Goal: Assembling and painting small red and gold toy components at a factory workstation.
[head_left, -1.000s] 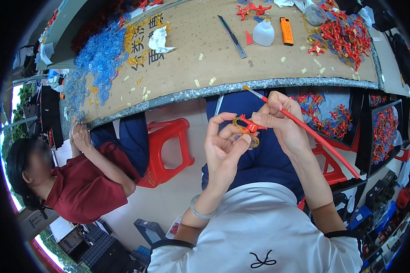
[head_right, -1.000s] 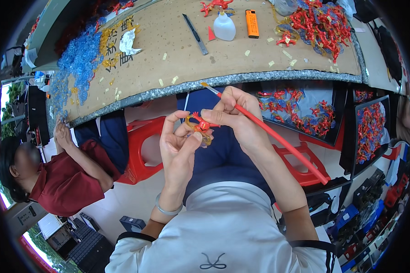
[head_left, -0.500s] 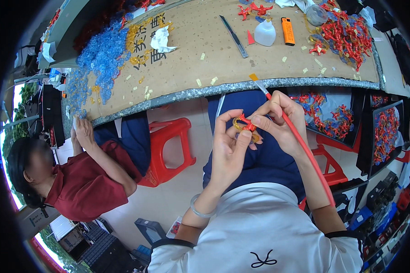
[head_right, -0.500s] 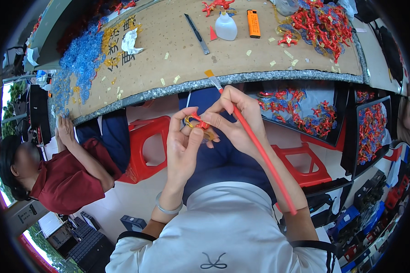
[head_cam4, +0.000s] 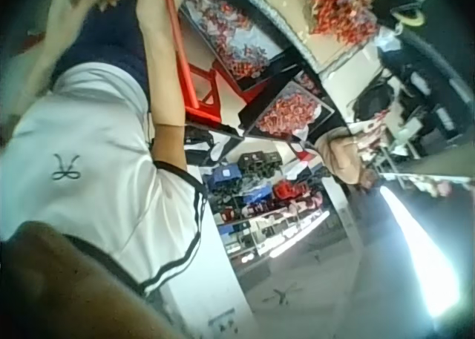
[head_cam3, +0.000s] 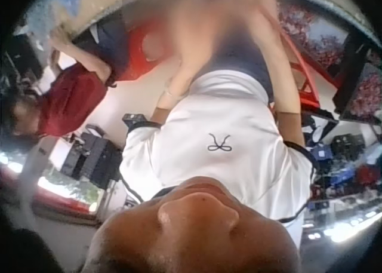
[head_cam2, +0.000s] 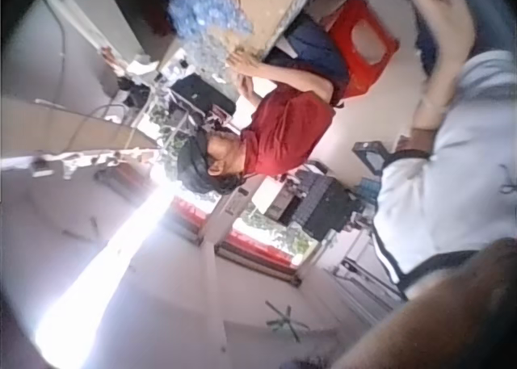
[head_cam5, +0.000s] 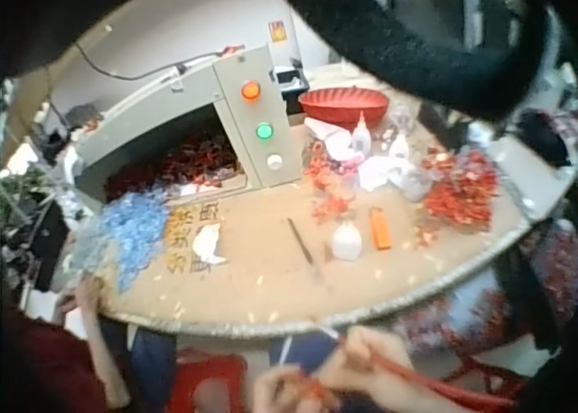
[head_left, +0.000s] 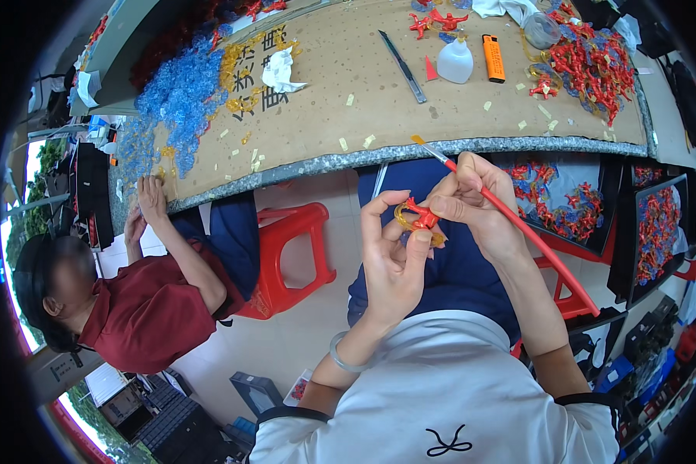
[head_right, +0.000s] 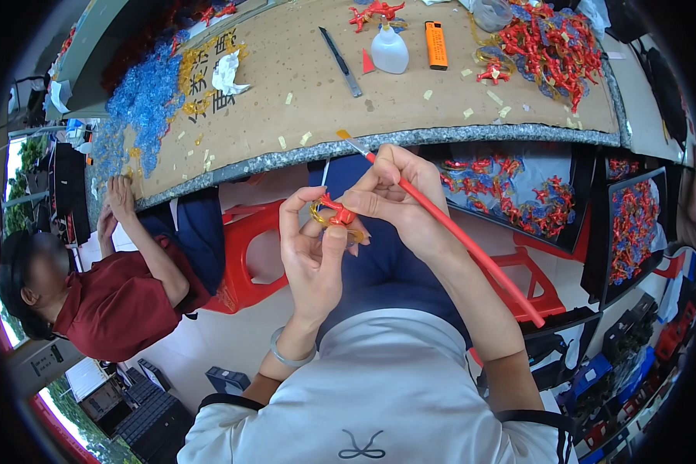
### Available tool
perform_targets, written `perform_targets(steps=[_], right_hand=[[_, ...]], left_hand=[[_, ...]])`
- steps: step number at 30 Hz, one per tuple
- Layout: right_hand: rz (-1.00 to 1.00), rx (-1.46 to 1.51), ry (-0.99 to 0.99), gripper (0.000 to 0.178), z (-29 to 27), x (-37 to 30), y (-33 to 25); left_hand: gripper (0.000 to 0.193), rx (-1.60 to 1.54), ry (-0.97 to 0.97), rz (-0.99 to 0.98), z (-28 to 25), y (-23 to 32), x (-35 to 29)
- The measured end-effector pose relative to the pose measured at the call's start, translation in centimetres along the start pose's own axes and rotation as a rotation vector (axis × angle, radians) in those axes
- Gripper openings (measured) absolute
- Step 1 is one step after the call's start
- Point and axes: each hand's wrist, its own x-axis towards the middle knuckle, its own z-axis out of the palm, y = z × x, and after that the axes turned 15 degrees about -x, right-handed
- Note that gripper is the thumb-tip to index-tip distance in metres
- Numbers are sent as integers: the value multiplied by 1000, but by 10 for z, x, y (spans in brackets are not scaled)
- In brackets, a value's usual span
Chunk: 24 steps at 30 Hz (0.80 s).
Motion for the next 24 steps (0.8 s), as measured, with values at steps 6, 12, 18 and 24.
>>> perform_targets(steps=[6, 12, 18, 24], right_hand=[[113, -22, 53, 42, 4, 5, -5], [86, -113, 35, 43, 10, 11, -11], [109, -185, -17, 41, 10, 14, -15], [109, -155, -56, 39, 13, 6, -23]], left_hand=[[41, -215, -31, -116, -6, -5, 5], [43, -234, -42, -163, -9, -1, 8], [44, -321, -36, -192, -10, 1, 6], [44, -334, -12, -144, -14, -2, 5]])
